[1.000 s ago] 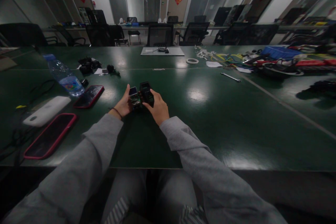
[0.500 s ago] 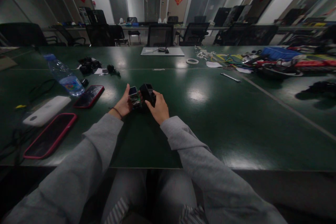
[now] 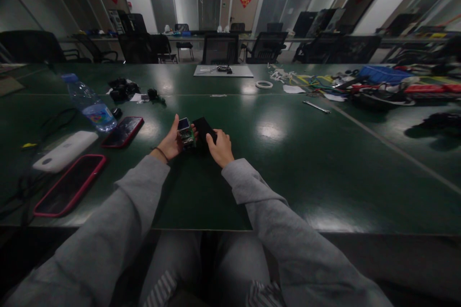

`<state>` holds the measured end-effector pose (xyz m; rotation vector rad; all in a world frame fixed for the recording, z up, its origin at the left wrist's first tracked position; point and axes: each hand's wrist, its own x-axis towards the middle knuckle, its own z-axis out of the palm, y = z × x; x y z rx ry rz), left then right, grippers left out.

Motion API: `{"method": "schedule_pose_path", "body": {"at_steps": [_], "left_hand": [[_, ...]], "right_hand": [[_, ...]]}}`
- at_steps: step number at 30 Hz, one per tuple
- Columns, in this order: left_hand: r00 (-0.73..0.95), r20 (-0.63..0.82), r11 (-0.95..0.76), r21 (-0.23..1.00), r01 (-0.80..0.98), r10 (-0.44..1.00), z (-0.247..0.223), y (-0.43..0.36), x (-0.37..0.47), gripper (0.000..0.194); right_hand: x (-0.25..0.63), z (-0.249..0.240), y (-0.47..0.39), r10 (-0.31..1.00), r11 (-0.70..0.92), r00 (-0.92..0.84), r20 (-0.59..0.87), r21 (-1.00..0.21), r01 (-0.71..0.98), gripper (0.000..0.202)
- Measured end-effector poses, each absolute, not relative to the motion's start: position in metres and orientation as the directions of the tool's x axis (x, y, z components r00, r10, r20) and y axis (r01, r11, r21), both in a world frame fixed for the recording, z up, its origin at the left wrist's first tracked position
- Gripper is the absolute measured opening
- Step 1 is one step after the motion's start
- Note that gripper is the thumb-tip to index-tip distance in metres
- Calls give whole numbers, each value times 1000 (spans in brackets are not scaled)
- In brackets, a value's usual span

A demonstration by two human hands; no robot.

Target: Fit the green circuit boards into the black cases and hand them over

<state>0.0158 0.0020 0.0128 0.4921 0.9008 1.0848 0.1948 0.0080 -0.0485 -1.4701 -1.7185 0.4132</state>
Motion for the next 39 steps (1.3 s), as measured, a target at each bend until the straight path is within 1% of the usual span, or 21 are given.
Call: {"method": "schedule_pose_path", "body": {"at_steps": [3,5,9,10,12,15,17,21,25,29,30,32,34,36,37,39], "left_hand": [[173,-377,407,733,-546,910,13,2,16,64],[184,-373,410,732,-544,909,13,2,16,63],[230,-354,422,725,-545,906,12,2,16,65],[241,-344,420,723,-549,907,12,2,16,65],[253,-331,417,718,-558,909,11,3,16,65],[244,-334,413,713,-567,911,11,4,16,65],[226,-330,399,718,-570,917,12,3,16,66],[214,-297,366,727,-582,931,14,2,15,66],[217,-277,352,725,-592,936,12,3,13,66],[204,-279,345,729,-591,938,13,2,12,65],[200,-283,345,729,-591,938,13,1,12,65],[196,-286,346,729,-590,938,15,1,13,64],[190,-287,343,731,-589,939,15,0,12,64],[184,-284,337,735,-588,941,15,0,12,64],[180,-282,333,738,-587,942,14,1,11,64],[175,-279,327,742,-586,944,13,2,9,62]], "right_hand": [[194,-45,5,916,282,14,400,-670,686,45],[194,-42,1,893,328,-3,450,-646,690,47],[192,-37,-5,817,460,-103,567,-533,710,57],[192,-36,-6,801,486,-134,583,-504,714,56],[193,-36,-6,786,518,-172,594,-480,708,48],[195,-35,-4,796,511,-148,587,-520,684,34],[197,-35,-1,817,479,-101,567,-572,666,29],[203,-36,7,872,376,-1,489,-669,641,28],[208,-39,16,897,270,99,431,-711,649,28],[214,-42,22,921,235,129,368,-789,568,28],[215,-42,22,920,243,134,369,-802,545,30],[215,-41,19,908,261,150,392,-808,528,42],[210,-42,14,891,285,142,432,-773,566,59],[206,-45,9,882,310,91,462,-717,625,71],[206,-47,8,883,320,62,466,-693,646,73],[218,-49,8,883,325,36,467,-667,671,70]]}}
